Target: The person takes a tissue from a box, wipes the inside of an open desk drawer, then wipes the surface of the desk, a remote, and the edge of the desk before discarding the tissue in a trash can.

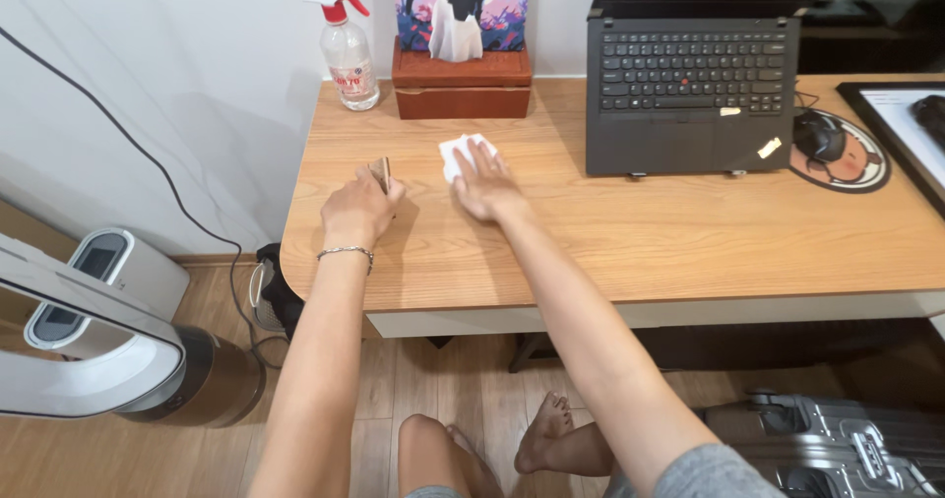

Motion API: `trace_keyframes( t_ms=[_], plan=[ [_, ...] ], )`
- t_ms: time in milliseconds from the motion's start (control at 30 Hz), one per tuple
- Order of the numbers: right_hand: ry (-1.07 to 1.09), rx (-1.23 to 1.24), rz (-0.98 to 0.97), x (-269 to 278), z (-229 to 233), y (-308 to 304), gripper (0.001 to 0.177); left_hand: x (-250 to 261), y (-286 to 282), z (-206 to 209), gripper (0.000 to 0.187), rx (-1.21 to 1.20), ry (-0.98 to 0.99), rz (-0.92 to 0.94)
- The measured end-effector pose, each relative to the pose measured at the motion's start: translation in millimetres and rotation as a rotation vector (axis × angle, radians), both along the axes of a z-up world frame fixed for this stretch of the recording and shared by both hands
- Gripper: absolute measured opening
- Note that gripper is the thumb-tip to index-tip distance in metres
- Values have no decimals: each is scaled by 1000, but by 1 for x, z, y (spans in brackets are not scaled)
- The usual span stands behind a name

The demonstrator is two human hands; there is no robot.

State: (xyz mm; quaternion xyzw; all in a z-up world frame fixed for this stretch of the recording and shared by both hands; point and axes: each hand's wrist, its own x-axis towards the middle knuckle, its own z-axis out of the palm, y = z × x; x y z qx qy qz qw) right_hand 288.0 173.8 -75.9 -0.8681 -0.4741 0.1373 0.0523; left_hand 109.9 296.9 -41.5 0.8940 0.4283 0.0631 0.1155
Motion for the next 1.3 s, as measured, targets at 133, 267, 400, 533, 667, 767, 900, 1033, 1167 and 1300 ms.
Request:
trace_keyframes(
  t_ms=[133,267,400,533,667,767,900,1033,1167,1300],
  plan=[
    [-20,60,-83,37,-18,22,66,16,6,-15,63,-7,64,-15],
    [-20,85,-83,43,-24,20,66,38,14,-35,64,2,56,-47],
    [-43,108,-17,25,-20,-7,65,57,26,-47,63,79,77,-65],
    [-67,72,85,-12,-13,-53,65,70,32,-53,63,145,103,-33],
    [-34,125,73,-35,-9,-101,66,76,38,-57,62,157,160,-54],
    [-16,63,-17,-13,-9,-97,65,75,34,-59,62,159,98,-28],
    [-94,68,-244,38,-20,-60,68,74,31,-54,60,171,123,-8],
    [-139,104,-416,84,-32,-27,68,79,33,-51,58,166,133,-8],
    [-108,91,-497,123,-30,-7,69,82,30,-50,55,168,144,16],
    [-107,77,-550,148,-24,2,69,83,29,-47,56,165,166,20]
  ],
)
